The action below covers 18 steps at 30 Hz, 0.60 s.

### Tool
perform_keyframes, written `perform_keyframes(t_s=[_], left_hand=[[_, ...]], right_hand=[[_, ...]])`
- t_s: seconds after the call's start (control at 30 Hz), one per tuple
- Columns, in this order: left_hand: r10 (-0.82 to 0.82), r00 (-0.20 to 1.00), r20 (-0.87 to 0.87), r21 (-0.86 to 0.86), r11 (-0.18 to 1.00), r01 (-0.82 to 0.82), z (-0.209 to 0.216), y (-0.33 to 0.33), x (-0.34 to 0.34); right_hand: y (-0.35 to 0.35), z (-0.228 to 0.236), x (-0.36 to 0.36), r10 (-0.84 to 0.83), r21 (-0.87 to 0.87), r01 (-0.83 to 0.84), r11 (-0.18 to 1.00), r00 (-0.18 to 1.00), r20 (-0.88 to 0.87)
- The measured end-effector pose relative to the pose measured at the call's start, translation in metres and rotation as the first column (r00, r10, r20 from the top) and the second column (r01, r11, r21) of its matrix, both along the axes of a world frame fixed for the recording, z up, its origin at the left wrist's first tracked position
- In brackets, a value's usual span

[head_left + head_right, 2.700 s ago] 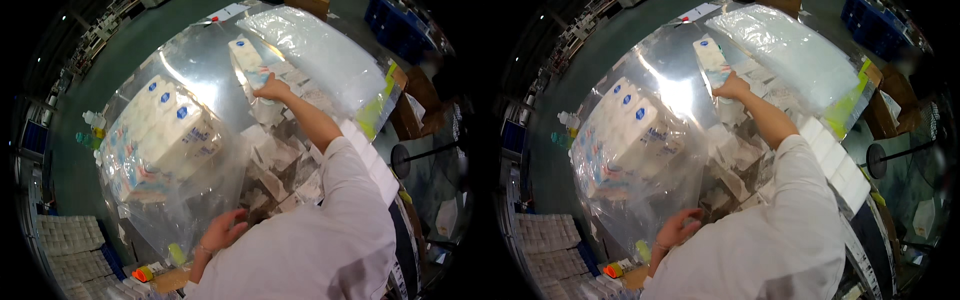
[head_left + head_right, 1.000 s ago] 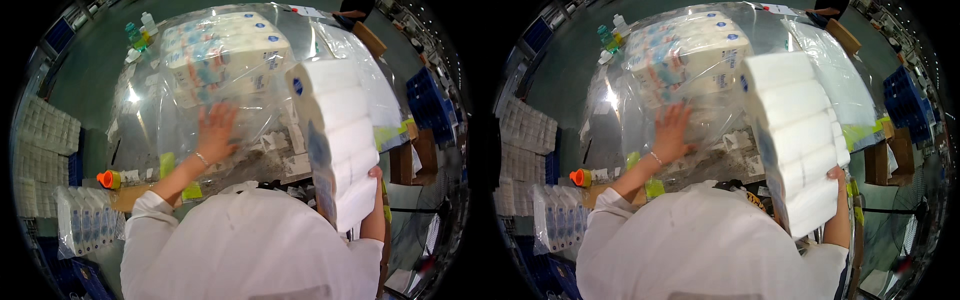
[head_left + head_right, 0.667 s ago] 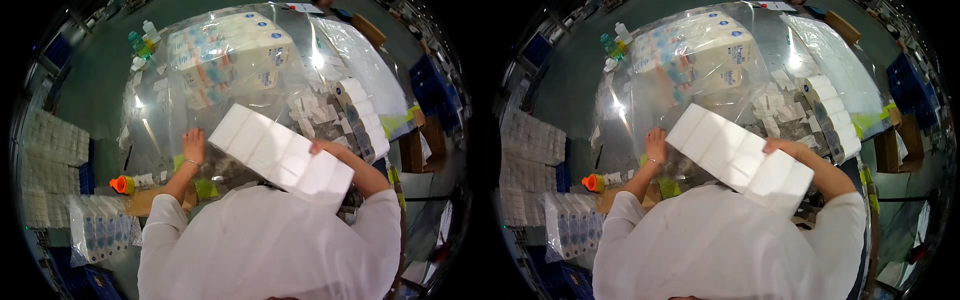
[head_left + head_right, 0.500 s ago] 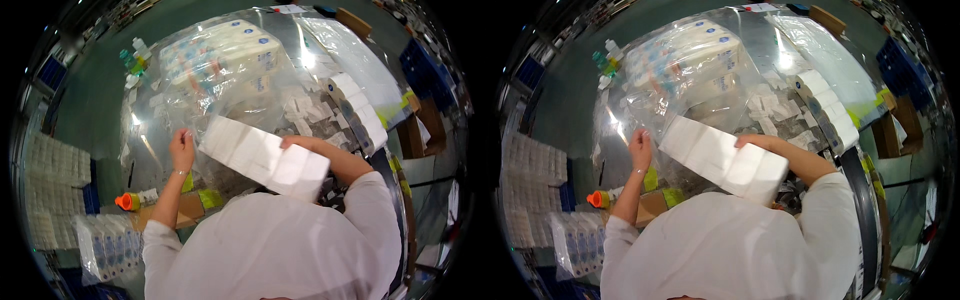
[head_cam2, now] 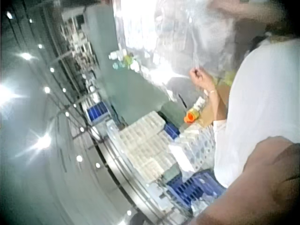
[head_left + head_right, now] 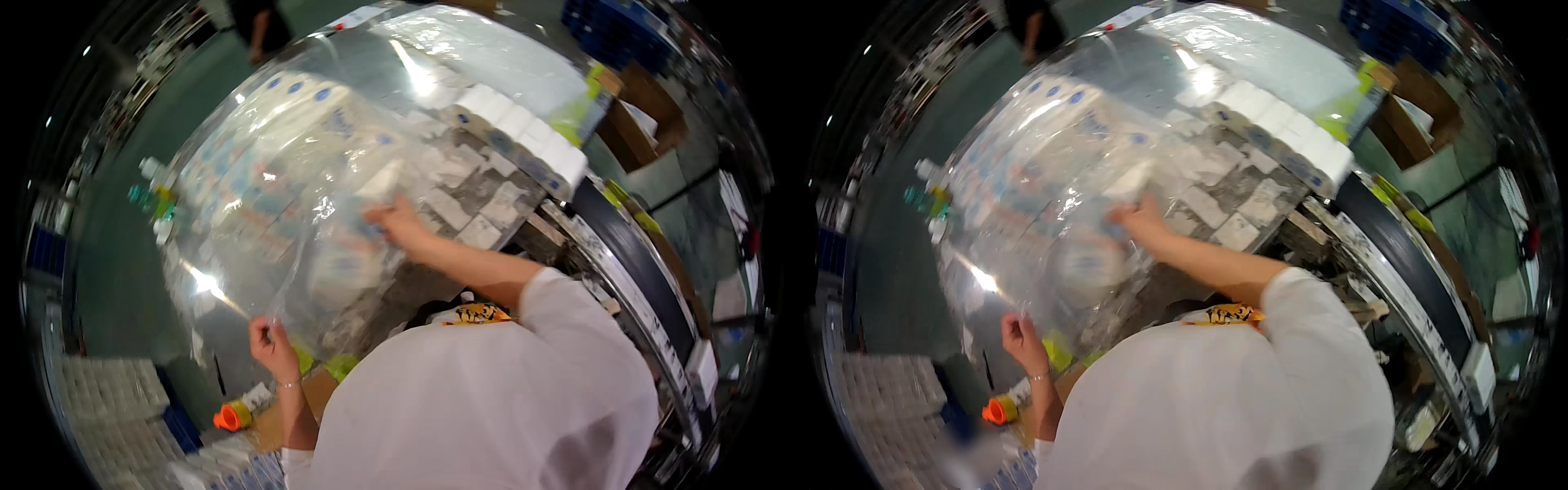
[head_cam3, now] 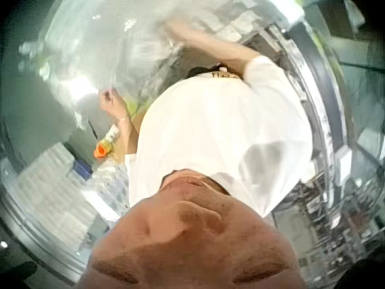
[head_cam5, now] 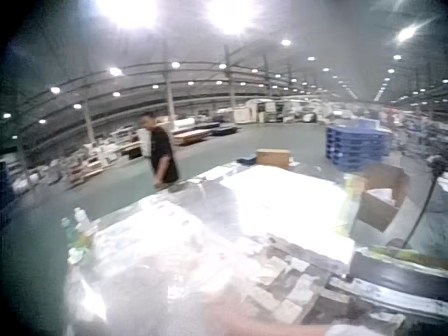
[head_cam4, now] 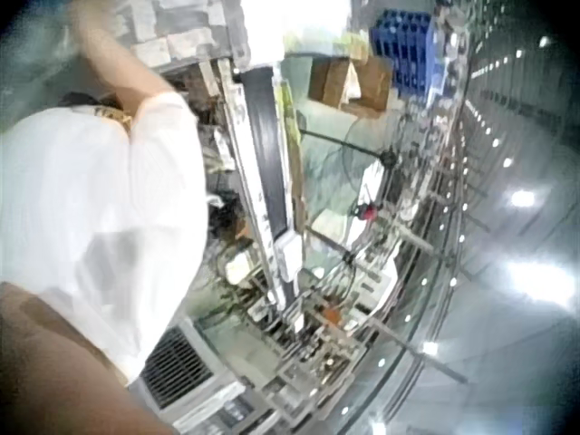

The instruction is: The person packs paper product units into a large plastic bag by hand on a metal workstation, smoothing the plastic and arranging the units in layers.

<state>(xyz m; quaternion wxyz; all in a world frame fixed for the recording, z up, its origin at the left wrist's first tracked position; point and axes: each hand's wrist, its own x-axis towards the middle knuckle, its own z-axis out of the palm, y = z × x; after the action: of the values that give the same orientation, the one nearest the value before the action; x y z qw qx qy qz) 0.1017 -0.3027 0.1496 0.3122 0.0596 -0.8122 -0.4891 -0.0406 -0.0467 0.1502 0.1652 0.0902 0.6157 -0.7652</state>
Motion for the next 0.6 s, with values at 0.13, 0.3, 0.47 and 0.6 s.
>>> perform_keyframes(t_s=[0.13,0.3,0.47,0.6], left_hand=[[0.042,0.979,0.202,0.062,0.997,-0.056,-0.022,0.021,-0.013],[-0.274,0.817,0.507,0.232,0.957,0.177,-0.064,0.048,-0.023],[-0.503,0.564,0.655,0.261,0.851,0.456,-0.039,0.125,-0.076],[-0.726,0.372,0.579,0.342,0.630,0.697,-0.030,0.215,-0.148]], right_hand=[[-0.005,-0.082,-0.038,0.106,0.177,-0.040,0.983,0.919,-0.380],[0.152,-0.079,-0.071,-0.202,0.530,0.468,0.708,0.852,-0.483],[0.389,-0.090,-0.092,-0.280,0.722,0.635,-0.275,0.665,-0.692],[0.370,-0.061,-0.087,-0.118,0.997,0.067,-0.042,0.990,-0.071]])
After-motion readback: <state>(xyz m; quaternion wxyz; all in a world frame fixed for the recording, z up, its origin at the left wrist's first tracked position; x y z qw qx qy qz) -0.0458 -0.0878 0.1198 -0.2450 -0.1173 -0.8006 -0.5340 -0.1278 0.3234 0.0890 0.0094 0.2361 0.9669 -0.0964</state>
